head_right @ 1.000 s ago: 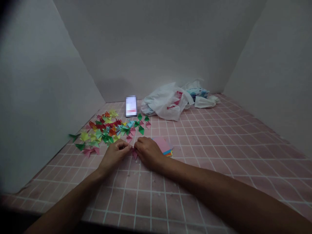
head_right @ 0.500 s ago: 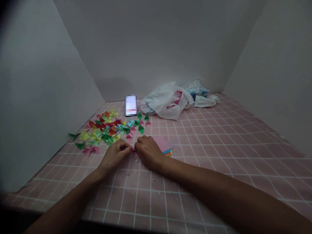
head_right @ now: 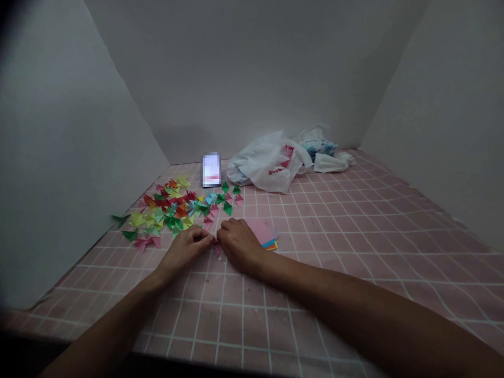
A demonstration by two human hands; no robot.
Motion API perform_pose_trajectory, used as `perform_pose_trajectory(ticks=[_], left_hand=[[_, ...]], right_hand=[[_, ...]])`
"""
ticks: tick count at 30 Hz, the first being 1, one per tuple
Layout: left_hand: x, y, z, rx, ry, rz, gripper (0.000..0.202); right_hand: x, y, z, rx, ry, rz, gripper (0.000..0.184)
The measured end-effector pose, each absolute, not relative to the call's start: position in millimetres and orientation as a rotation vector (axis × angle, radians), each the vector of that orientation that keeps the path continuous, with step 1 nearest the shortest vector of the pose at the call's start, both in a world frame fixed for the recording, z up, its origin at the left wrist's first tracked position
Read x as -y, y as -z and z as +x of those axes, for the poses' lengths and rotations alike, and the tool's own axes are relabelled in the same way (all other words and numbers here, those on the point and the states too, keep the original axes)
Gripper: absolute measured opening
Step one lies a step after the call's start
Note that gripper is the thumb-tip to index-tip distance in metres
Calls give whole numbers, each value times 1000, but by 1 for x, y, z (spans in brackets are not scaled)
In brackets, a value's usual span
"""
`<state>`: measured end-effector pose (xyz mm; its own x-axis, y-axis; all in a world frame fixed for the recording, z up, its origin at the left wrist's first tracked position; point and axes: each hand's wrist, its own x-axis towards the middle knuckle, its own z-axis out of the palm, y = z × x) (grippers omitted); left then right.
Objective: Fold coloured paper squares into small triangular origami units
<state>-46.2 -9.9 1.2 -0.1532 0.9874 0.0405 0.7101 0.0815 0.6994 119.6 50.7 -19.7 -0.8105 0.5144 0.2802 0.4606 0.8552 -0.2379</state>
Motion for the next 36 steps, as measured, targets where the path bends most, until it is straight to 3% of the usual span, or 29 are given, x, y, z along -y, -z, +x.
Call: perform_pose_trajectory(ticks=[5, 10, 26, 30, 36], left_hand=[[10, -1, -47, -1865, -838, 1703, 24], [9, 2, -50, -1859, -929, 1743, 12], [7, 13, -43, -1984, -662, 2131, 10], [8, 10, -44, -1963, -660, 2142, 9], [8, 10, -47, -1935, -706, 2116, 9]], right_hand=[[-51, 20, 120, 2688, -235, -718, 17], [-50, 18, 121, 2703, -240, -744, 17], [-52, 14, 117, 2707, -298, -793, 15], [-61, -3, 122, 2586, -385, -791, 5], [-72, -28, 130, 2391, -332, -817, 6]])
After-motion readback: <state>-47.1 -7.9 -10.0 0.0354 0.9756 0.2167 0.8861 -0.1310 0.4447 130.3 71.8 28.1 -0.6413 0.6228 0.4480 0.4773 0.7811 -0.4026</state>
